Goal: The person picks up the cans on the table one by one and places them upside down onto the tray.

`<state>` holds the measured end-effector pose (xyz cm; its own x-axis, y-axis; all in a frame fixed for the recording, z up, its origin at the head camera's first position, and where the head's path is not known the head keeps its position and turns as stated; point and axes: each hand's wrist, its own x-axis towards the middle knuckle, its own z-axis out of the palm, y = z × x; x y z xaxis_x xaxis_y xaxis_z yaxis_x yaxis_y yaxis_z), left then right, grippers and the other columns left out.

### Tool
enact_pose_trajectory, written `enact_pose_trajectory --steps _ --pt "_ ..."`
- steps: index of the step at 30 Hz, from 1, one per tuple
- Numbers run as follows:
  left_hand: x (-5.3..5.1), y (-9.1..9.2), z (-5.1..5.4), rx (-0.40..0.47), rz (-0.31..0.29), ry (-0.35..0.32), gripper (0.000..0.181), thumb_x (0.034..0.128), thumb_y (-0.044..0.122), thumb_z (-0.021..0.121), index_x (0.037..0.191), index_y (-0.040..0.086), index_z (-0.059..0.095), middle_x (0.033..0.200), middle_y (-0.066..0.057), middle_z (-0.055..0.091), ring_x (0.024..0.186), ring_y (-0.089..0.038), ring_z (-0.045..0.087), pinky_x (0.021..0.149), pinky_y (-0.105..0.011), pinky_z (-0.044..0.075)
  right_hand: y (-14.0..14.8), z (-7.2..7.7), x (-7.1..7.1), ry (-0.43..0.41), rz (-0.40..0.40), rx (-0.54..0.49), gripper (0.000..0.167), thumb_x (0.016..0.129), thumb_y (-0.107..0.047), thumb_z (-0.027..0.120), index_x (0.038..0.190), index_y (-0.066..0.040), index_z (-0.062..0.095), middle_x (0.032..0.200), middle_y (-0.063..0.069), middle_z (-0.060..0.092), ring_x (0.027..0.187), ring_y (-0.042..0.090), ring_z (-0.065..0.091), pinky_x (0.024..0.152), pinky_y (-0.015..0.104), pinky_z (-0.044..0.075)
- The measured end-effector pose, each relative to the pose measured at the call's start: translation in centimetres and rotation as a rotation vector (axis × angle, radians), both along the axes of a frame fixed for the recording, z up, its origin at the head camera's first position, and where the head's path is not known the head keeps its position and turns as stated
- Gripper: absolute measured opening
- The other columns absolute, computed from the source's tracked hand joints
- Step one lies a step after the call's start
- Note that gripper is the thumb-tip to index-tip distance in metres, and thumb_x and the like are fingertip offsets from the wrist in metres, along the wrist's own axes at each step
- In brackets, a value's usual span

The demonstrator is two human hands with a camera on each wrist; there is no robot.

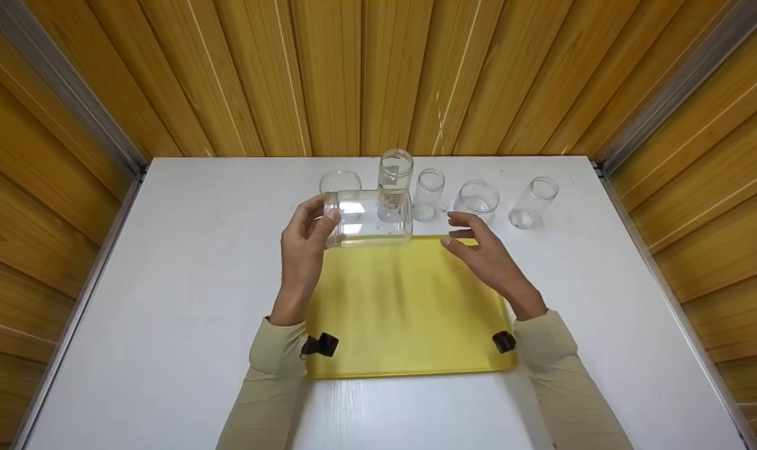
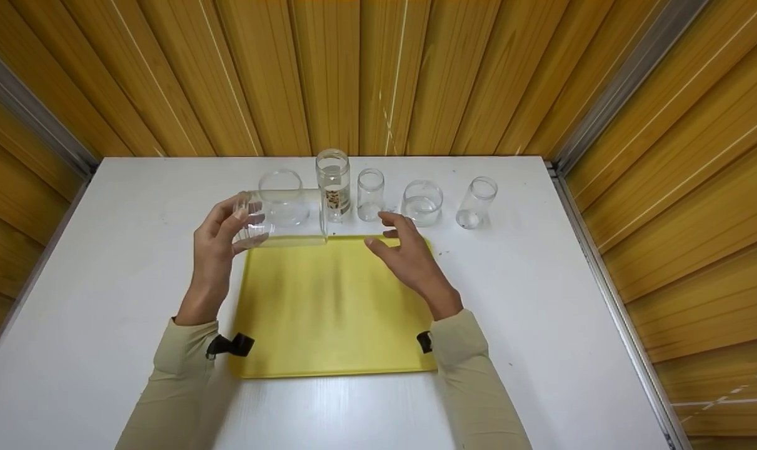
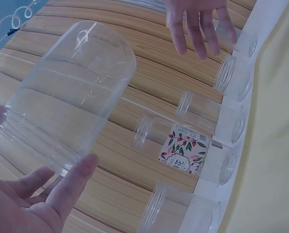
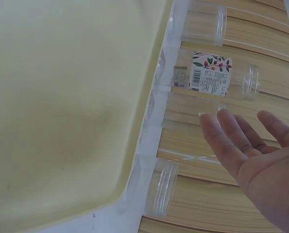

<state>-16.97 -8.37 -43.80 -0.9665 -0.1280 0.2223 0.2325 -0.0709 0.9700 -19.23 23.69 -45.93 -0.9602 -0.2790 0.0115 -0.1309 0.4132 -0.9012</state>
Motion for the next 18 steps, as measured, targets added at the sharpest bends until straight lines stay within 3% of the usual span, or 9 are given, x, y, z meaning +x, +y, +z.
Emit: enact_pose_trajectory --steps 9,13,18 --pt "0.1 0.4 0.0 -0.006 -0.002 0.0 0.063 0.098 0.039 0.064 0.147 0.0 0.056 0.134 -0.015 0.064 0.119 -0.027 0.065 0.09 -0.034 0.058 -1.5 0.7 -0.1 0.044 0.016 -0.087 0.06 0.108 -0.028 0.064 0.159 -0.005 0.042 0.157 0.016 0.046 0.14 0.032 0.05 0.111 0.055 0.042" --pt "0.1 0.5 -0.1 0.002 -0.006 0.004 0.063 0.098 0.038 0.065 0.147 0.0 0.056 0.134 -0.015 0.063 0.12 -0.027 0.065 0.091 -0.035 0.058 -2.1 1.0 0.0 0.054 0.025 -0.147 0.056 0.109 -0.024 0.062 0.159 -0.007 0.043 0.155 0.013 0.048 0.138 0.031 0.052 0.108 0.049 0.046" --pt "0.0 0.6 -0.2 0.004 -0.012 0.014 0.062 0.0982 0.037 0.065 0.146 -0.001 0.056 0.135 -0.015 0.064 0.12 -0.028 0.064 0.091 -0.035 0.058 -2.8 1.5 0.0 0.053 0.048 -0.259 0.053 0.109 -0.017 0.059 0.157 -0.002 0.042 0.152 0.016 0.049 0.136 0.033 0.052 0.105 0.039 0.051"
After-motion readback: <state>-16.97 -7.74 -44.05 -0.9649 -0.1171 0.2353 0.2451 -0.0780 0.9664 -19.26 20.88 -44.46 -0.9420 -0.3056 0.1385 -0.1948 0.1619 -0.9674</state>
